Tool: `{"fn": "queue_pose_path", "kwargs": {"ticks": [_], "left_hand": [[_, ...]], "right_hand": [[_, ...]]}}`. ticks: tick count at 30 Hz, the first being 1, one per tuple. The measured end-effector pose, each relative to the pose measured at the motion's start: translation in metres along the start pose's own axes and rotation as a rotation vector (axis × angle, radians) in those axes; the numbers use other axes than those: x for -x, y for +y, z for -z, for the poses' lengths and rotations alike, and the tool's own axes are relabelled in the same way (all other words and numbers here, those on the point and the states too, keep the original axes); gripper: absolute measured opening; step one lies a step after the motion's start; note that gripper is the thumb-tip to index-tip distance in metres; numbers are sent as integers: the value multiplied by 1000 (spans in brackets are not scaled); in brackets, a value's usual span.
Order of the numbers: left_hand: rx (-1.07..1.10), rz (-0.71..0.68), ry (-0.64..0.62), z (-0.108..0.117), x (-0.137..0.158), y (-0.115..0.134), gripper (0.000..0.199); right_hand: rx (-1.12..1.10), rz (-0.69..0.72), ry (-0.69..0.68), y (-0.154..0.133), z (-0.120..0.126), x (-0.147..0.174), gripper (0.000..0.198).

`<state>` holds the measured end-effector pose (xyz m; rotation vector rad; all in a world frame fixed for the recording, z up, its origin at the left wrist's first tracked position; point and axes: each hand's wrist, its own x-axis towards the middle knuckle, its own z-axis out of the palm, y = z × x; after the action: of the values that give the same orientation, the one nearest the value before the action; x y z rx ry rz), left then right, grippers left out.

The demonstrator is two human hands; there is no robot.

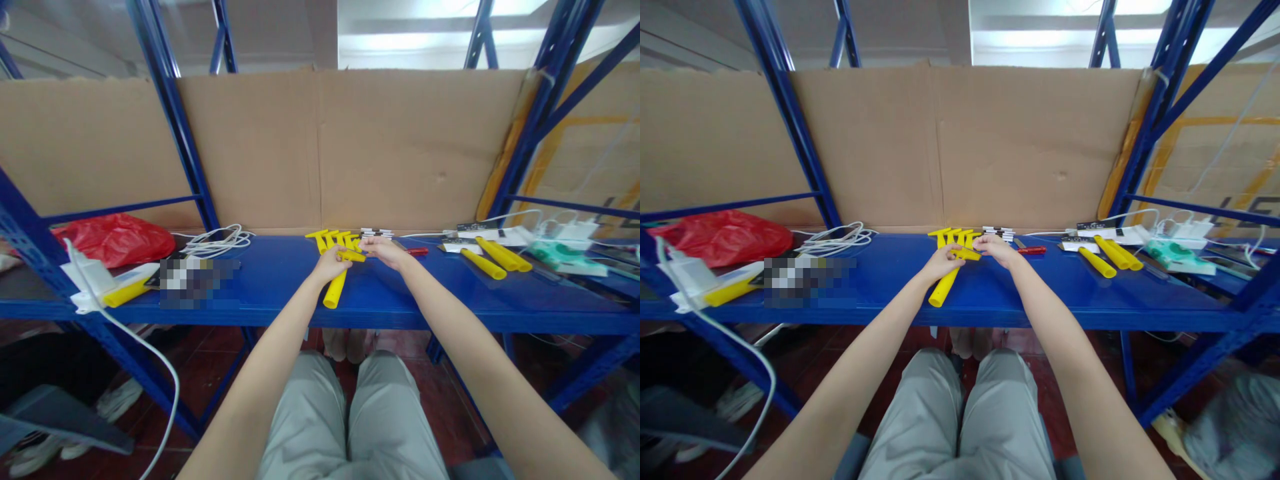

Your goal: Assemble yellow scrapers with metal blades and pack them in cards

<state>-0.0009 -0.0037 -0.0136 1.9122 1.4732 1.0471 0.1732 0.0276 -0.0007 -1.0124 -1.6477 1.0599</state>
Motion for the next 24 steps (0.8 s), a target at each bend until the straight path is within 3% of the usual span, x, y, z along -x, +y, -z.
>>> {"fn": "queue_pose_path", "kwargs": {"ticks": [7, 17, 24], "left_hand": [[-51, -91, 43, -1, 1, -1, 44], [-52, -150, 8, -4, -3, -7, 41], [-50, -156, -22, -4, -5, -9, 43]], "right_hand": [[178, 36, -91, 6, 2, -3, 2], [403, 74, -49, 10, 3, -6, 6], [571, 125, -108, 9, 3, -5, 9]]}}
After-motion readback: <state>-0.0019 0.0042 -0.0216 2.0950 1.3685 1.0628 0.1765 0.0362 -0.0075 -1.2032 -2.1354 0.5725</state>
